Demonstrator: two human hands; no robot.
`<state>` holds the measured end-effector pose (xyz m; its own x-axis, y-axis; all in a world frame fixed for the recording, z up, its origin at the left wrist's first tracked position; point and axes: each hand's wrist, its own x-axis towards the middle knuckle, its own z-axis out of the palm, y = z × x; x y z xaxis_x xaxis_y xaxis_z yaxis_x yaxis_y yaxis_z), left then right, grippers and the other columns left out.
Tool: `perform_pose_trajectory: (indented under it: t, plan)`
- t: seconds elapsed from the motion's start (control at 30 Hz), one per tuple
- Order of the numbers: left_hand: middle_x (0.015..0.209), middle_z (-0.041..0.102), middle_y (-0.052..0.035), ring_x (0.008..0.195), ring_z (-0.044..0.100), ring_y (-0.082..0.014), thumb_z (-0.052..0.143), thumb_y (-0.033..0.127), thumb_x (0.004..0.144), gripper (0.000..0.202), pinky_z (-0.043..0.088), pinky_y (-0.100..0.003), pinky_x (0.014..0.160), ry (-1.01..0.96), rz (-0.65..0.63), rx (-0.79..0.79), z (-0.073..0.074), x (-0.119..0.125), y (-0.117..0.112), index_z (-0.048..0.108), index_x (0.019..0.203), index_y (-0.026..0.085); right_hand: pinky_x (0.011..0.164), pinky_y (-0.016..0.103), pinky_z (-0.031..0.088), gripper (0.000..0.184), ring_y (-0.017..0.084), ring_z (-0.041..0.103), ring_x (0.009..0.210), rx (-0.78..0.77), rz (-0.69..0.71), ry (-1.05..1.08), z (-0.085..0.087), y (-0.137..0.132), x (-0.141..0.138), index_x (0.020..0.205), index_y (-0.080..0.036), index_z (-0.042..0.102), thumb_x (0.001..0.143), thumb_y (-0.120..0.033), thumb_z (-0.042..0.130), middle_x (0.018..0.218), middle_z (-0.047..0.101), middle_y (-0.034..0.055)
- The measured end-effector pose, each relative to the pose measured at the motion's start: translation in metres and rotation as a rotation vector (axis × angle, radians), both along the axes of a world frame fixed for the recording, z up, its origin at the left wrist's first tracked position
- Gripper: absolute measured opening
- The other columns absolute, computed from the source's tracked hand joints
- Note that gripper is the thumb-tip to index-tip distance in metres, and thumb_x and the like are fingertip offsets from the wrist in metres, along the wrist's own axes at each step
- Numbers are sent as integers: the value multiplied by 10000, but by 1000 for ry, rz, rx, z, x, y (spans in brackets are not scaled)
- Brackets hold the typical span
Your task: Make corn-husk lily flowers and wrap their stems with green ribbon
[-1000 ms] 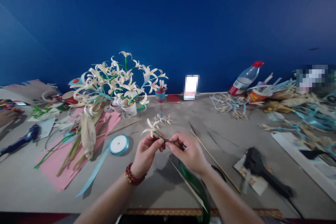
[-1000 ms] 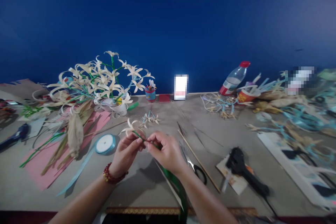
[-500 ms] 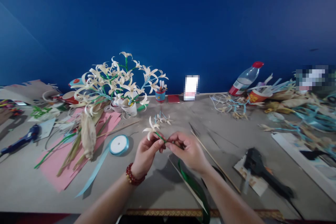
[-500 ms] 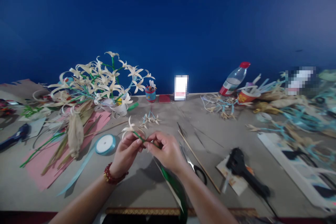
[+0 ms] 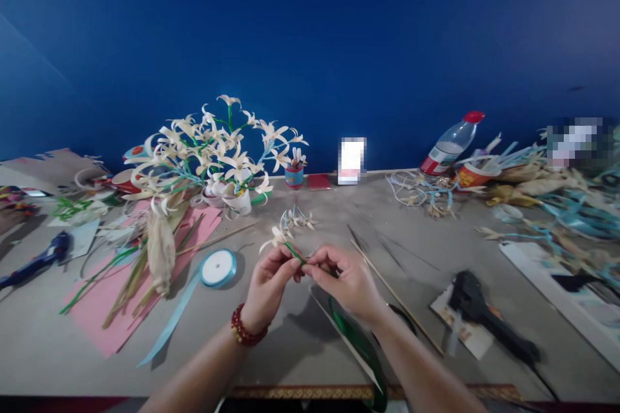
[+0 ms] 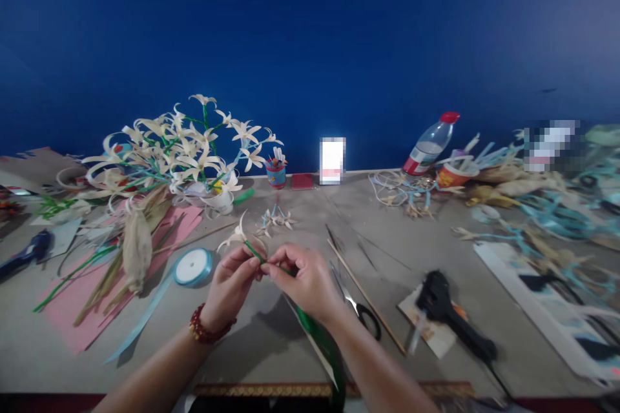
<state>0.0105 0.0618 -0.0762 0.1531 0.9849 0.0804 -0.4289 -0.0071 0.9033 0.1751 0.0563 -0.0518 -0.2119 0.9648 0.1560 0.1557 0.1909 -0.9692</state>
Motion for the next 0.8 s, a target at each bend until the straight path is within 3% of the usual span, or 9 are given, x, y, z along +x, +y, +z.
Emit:
perform_pose_trajectory:
  t: [0.23,0.43,0.63,0.8]
  plan:
    - [717,636,-5,599,547,-91,766,288,806,163,438,-203,558,-14,-11,-15,-1,0,0,682,830,150,470,209,264,212,79,352,487,-106,38,70,-3,2,2,773,-175,625,829,-373,676,540,476,-66]
    - [811,635,-10,686,552,-108,819,250,745,168,454,-227,644,-88,-73,-24,3,1,2,701,828,164,437,203,263,207,72,367,435,-140,4,141,-5,0,-3,762,-179,609,816,-369,671,515,465,-75]
    - [834,613,-29,824,550,-154,761,250,813,111,435,-271,783,-40,-148,113,7,-1,1,702,819,156,494,198,370,158,81,508,476,-154,246,26,16,2,20,780,-175,641,823,-320,687,567,539,-61]
    - [831,612,-31,804,544,-159,702,250,868,92,422,-283,769,7,-167,101,12,-11,-2,676,862,162,626,222,455,164,135,644,643,-105,433,-105,29,5,48,815,-183,681,841,-344,701,692,683,-10]
